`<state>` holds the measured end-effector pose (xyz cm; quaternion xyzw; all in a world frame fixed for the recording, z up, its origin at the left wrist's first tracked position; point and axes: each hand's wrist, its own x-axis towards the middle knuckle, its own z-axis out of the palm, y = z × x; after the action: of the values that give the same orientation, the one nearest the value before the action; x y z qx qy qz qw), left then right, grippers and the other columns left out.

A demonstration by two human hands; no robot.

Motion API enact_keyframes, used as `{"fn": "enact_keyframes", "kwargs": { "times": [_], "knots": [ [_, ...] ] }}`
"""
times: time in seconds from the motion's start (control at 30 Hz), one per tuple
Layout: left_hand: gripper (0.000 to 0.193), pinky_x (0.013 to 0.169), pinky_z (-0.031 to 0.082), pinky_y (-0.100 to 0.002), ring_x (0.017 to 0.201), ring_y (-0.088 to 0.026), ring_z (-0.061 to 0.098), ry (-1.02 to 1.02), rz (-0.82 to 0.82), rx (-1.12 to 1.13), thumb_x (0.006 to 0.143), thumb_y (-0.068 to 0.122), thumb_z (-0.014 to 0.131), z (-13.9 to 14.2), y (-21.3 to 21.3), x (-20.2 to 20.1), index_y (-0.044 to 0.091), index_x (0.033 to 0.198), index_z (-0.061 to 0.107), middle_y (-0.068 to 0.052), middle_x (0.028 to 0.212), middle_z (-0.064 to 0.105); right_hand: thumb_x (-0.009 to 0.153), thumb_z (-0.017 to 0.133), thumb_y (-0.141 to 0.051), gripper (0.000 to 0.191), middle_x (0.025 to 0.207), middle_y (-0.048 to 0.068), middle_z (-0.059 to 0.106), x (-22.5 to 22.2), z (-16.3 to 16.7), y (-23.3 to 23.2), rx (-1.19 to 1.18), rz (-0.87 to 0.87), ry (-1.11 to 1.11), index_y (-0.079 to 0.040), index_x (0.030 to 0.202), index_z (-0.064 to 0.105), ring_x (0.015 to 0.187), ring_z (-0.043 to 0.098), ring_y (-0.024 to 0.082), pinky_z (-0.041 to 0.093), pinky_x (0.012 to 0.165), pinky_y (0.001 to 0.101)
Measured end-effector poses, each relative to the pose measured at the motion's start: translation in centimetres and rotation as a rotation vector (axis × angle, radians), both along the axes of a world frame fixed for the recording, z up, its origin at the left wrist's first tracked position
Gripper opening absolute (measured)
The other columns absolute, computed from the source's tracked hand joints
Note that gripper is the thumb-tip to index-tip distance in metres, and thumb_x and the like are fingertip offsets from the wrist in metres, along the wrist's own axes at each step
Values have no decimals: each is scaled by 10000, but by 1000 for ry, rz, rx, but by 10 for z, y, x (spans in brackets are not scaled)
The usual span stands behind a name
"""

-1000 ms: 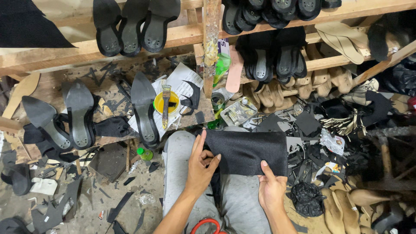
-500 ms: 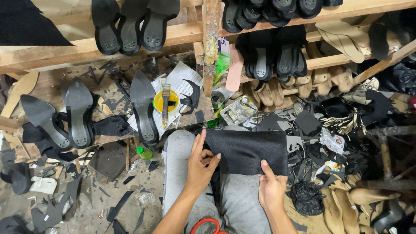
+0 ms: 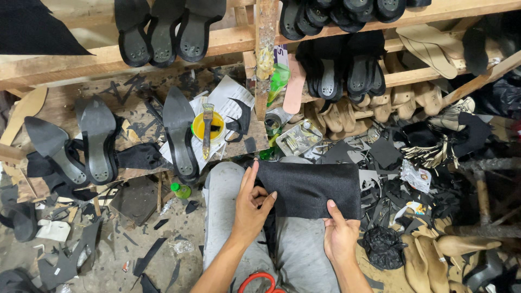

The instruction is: The person cuts black foam material to fit shoe soles using red-handled scissors. They repeatedly place the foam on the sole, trim the edges, and adjust the fit.

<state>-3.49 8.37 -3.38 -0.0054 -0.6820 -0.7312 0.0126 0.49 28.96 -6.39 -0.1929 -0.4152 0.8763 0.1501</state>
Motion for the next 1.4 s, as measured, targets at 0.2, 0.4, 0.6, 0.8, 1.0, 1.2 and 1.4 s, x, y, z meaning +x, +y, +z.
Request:
{"fn": "enact_keyframes", "kwargs": {
  "times": [0.2, 0.4, 0.6, 0.8, 1.0, 1.2, 1.4],
  "knots": [
    [870, 716, 578, -231, 772, -79, 570, 0, -3, 8, 867, -77, 695, 0, 0, -1, 83, 1598, 252, -140, 1678, 242, 932, 634, 53, 269, 1180, 152, 705, 1, -9, 4, -7, -6, -4, 60, 1200, 633, 1025, 708, 237, 576, 890, 388],
    [877, 702, 575, -230, 759, -76, 568, -28, -2, -4, 870, -70, 698, 0, 0, -2, 91, 1604, 246, -138, 1615, 356, 976, 655, 64, 208, 1156, 155, 708, 2, -19, 7, -3, 6, 8, 80, 1184, 644, 962, 696, 220, 554, 802, 358],
    [883, 715, 583, -230, 762, -75, 573, -31, -6, 3, 873, -68, 698, -1, 0, -2, 96, 1610, 241, -138, 1574, 418, 922, 639, 44, 252, 1121, 118, 720, 1, -13, 6, -8, -4, -36, 31, 1172, 656, 921, 713, 183, 572, 783, 327],
    [881, 703, 576, -232, 768, -78, 572, -8, -12, 7, 872, -73, 694, 0, 0, -2, 96, 1606, 237, -143, 1640, 318, 935, 652, 42, 258, 1124, 115, 718, 0, -10, 4, 4, -6, -35, 27, 1192, 650, 918, 704, 182, 554, 756, 324],
    [880, 706, 576, -229, 771, -77, 570, -18, -12, 3, 872, -69, 699, 1, 0, -1, 99, 1604, 241, -145, 1672, 257, 914, 644, 40, 257, 1090, 102, 716, 6, -29, 11, 1, -5, -41, 5, 1169, 654, 897, 706, 175, 564, 741, 320],
    [874, 712, 573, -223, 762, -63, 552, -8, 2, -4, 874, -79, 701, -2, -2, 0, 99, 1607, 260, -137, 1651, 318, 952, 640, 70, 215, 1195, 165, 684, 4, -35, 9, 30, -33, 3, 109, 1163, 627, 1034, 681, 248, 553, 887, 430],
    [898, 746, 582, -212, 739, -55, 516, 24, 7, 28, 860, -106, 698, 6, -6, -1, 108, 1610, 252, -127, 1646, 318, 926, 616, 67, 281, 1276, 178, 669, -3, -26, 5, 35, -25, -50, 116, 1202, 612, 1113, 682, 305, 567, 959, 523]
  ]
}}
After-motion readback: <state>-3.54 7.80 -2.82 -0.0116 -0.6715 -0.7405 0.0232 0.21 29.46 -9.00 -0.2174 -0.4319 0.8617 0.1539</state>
